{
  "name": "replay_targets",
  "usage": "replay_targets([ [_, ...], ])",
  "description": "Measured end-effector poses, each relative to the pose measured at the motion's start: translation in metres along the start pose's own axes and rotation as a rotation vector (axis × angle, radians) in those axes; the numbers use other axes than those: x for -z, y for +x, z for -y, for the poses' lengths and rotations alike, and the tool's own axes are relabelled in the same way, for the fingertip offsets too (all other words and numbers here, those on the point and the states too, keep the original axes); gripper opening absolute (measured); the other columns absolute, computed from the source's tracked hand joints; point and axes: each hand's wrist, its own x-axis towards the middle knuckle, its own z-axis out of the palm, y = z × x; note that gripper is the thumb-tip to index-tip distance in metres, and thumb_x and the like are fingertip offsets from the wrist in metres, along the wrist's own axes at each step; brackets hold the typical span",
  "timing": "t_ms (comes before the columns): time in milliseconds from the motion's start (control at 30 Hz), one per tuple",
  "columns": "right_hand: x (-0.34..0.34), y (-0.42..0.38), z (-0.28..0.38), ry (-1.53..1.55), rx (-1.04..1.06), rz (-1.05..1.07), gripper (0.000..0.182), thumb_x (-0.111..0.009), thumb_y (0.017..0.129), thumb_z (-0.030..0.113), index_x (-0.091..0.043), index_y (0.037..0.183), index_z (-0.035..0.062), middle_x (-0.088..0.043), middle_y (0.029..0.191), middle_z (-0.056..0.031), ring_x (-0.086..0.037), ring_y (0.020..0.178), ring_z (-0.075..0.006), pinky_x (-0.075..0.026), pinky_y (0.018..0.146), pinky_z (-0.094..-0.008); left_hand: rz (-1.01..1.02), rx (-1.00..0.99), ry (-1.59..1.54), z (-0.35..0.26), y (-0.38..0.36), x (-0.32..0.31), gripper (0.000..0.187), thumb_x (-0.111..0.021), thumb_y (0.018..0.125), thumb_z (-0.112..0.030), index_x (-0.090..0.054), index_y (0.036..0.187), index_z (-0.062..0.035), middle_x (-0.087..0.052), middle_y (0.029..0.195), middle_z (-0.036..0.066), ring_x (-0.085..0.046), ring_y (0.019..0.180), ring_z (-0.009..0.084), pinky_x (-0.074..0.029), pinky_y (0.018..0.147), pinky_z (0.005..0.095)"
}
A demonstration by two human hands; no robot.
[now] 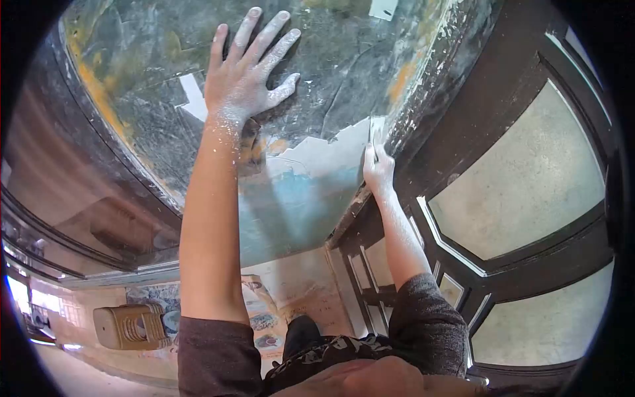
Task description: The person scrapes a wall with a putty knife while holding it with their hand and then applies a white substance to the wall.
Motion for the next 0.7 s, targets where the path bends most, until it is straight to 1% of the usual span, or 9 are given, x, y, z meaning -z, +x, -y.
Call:
replay_targets([
  [33, -0.001, -0.012, -0.011, -0.016, -0.051, 0.055, 0.044, -0.056, 0.098, 0.01, -0.055, 0.142, 0.0046, -0.065, 0.114, -0.0286, -0.068, 0.091, -0.0439, -0.056, 0.073, -0.0443, 0.0, 0.002, 0.009, 0.002, 0.0, -0.001, 0.068, -0.071, 0.082, -0.058, -0.052, 0.145, -0.0428, -0.037, 0.161, -0.013, -0.03, 0.151, 0.0187, -0.021, 0.124, 0.0506],
  [133, 0.002, -0.008, -0.014, -0.136, -0.016, 0.052, 0.042, -0.058, 0.098, 0.011, -0.058, 0.14, 0.0042, -0.068, 0.092, -0.0299, -0.069, 0.082, -0.044, -0.055, 0.069, -0.0447, 0.066, 0.013, 0.036, 0.003, -0.003, -0.003, 0.069, -0.071, 0.081, -0.058, -0.051, 0.146, -0.0427, -0.037, 0.161, -0.013, -0.03, 0.151, 0.019, -0.018, 0.125, 0.0517],
  [233, 0.007, 0.027, 0.011, -0.086, 0.023, -0.001, 0.043, -0.059, 0.097, 0.012, -0.058, 0.139, 0.0035, -0.068, 0.093, -0.0302, -0.069, 0.082, -0.0436, -0.055, 0.067, -0.0449, 0.04, 0.009, 0.04, 0.002, -0.001, -0.003, 0.069, -0.071, 0.082, -0.057, -0.05, 0.146, -0.0431, -0.037, 0.161, -0.013, -0.03, 0.15, 0.0193, -0.019, 0.124, 0.052],
  [267, 0.0, 0.03, 0.009, -0.053, 0.186, -0.127, 0.041, -0.059, 0.097, 0.012, -0.06, 0.137, 0.0028, -0.068, 0.097, -0.0292, -0.069, 0.082, -0.0433, -0.055, 0.067, -0.0446, 0.046, 0.015, 0.032, 0.001, -0.004, -0.005, 0.069, -0.071, 0.082, -0.057, -0.05, 0.146, -0.0431, -0.037, 0.161, -0.013, -0.03, 0.15, 0.0193, -0.019, 0.124, 0.052],
  [367, 0.002, -0.007, -0.015, -0.107, -0.013, 0.087, 0.04, -0.06, 0.096, 0.012, -0.061, 0.136, 0.0024, -0.068, 0.103, -0.0275, -0.069, 0.084, -0.0425, -0.056, 0.069, -0.0437, -0.02, -0.018, 0.007, 0.006, -0.003, -0.005, 0.068, -0.069, 0.083, -0.057, -0.05, 0.146, -0.0438, -0.036, 0.161, -0.014, -0.03, 0.15, 0.0194, -0.019, 0.124, 0.0522],
  [400, -0.003, -0.014, -0.015, -0.041, 0.087, -0.017, 0.039, -0.061, 0.097, 0.012, -0.062, 0.134, 0.0026, -0.069, 0.102, -0.026, -0.069, 0.083, -0.0418, -0.055, 0.067, -0.0444, 0.018, -0.004, 0.02, 0.005, -0.004, -0.004, 0.068, -0.069, 0.083, -0.057, -0.05, 0.146, -0.044, -0.036, 0.161, -0.013, -0.031, 0.15, 0.0194, -0.019, 0.124, 0.052],
  [500, 0.002, -0.008, -0.022, -0.099, 0.096, 0.041, 0.039, -0.061, 0.097, 0.012, -0.062, 0.135, 0.0035, -0.069, 0.096, -0.026, -0.069, 0.081, -0.0418, -0.055, 0.066, -0.0449, 0.047, 0.009, 0.016, 0.004, -0.003, -0.004, 0.067, -0.07, 0.082, -0.057, -0.051, 0.146, -0.044, -0.036, 0.161, -0.013, -0.031, 0.15, 0.0194, -0.02, 0.124, 0.0517],
  [533, 0.006, 0.0, -0.014, -0.123, -0.041, 0.113, 0.039, -0.061, 0.096, 0.013, -0.063, 0.134, 0.0048, -0.069, 0.092, -0.0252, -0.068, 0.079, -0.0424, -0.054, 0.065, -0.0456, 0.043, 0.008, 0.011, 0.004, -0.003, -0.004, 0.068, -0.071, 0.082, -0.056, -0.051, 0.146, -0.0438, -0.037, 0.161, -0.013, -0.031, 0.15, 0.0194, -0.02, 0.124, 0.0518],
  [700, 0.014, -0.002, -0.033, -0.168, 0.163, 0.104, 0.043, -0.062, 0.094, 0.013, -0.062, 0.137, 0.0092, -0.07, 0.085, -0.0222, -0.069, 0.074, -0.0392, -0.054, 0.065, -0.0469, -0.01, -0.014, 0.028, 0.003, -0.001, -0.003, 0.068, -0.072, 0.08, -0.057, -0.054, 0.144, -0.0418, -0.039, 0.16, -0.013, -0.032, 0.149, 0.0188, -0.021, 0.123, 0.0513],
])
